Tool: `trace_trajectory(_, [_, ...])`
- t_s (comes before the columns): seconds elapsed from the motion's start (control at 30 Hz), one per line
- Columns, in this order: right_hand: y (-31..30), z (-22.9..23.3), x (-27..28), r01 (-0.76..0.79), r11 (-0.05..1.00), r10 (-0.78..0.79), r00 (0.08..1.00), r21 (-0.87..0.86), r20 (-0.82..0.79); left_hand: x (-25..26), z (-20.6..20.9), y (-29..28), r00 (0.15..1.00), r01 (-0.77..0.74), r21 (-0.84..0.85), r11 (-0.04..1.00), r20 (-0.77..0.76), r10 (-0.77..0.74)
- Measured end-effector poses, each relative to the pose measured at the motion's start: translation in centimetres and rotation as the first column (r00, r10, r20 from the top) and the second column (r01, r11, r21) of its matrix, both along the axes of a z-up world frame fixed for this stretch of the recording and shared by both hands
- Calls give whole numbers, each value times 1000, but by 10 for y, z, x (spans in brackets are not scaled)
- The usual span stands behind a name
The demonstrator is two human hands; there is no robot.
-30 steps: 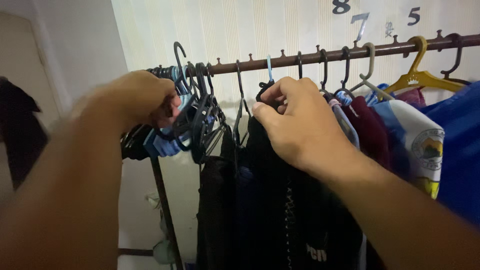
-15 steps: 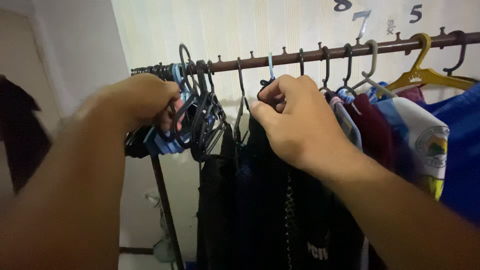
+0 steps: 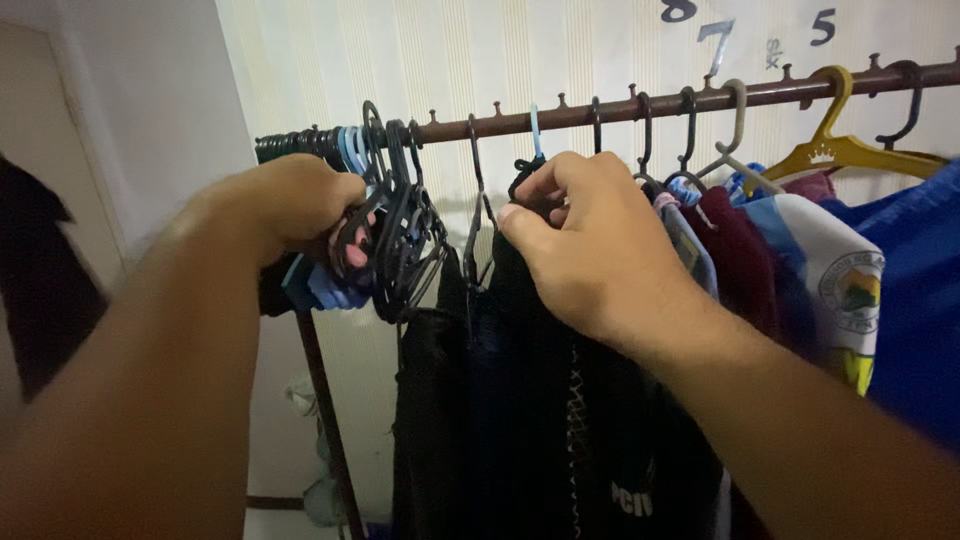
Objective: The person removes several garments from a clothing rack, places them into a green laundry basket, and then returns them to the rack. The person handles shirts and pants on hangers, moving them aside to access other items and then re-hanging them in sequence.
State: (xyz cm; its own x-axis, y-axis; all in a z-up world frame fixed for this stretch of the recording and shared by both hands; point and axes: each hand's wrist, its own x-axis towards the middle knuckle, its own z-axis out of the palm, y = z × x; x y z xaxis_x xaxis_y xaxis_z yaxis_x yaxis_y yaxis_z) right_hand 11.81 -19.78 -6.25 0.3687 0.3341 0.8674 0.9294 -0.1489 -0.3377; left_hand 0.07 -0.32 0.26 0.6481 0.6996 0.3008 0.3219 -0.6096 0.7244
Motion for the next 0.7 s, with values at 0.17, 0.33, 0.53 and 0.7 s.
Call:
trace_trajectory(0.17, [1,2,-1,18,1000,-18,1000,4,10,12,-5,6,996,22,-104,994,92,-12])
trace_trajectory(0.33, [0,4,-4,19,999,-20,999,-28,-32,13,-6,16,983,148,-155,977,128,-129])
trace_trajectory(0.53, [-1,5,-8,29,997,-32,999,-73,-42,14,-5,9,991,63,-122,991,127,-48])
trace_trajectory(0.7, [-1,5,-9,27,998,-29,999,-61,-40,13,-4,10,984,124,-308,943,158,-78])
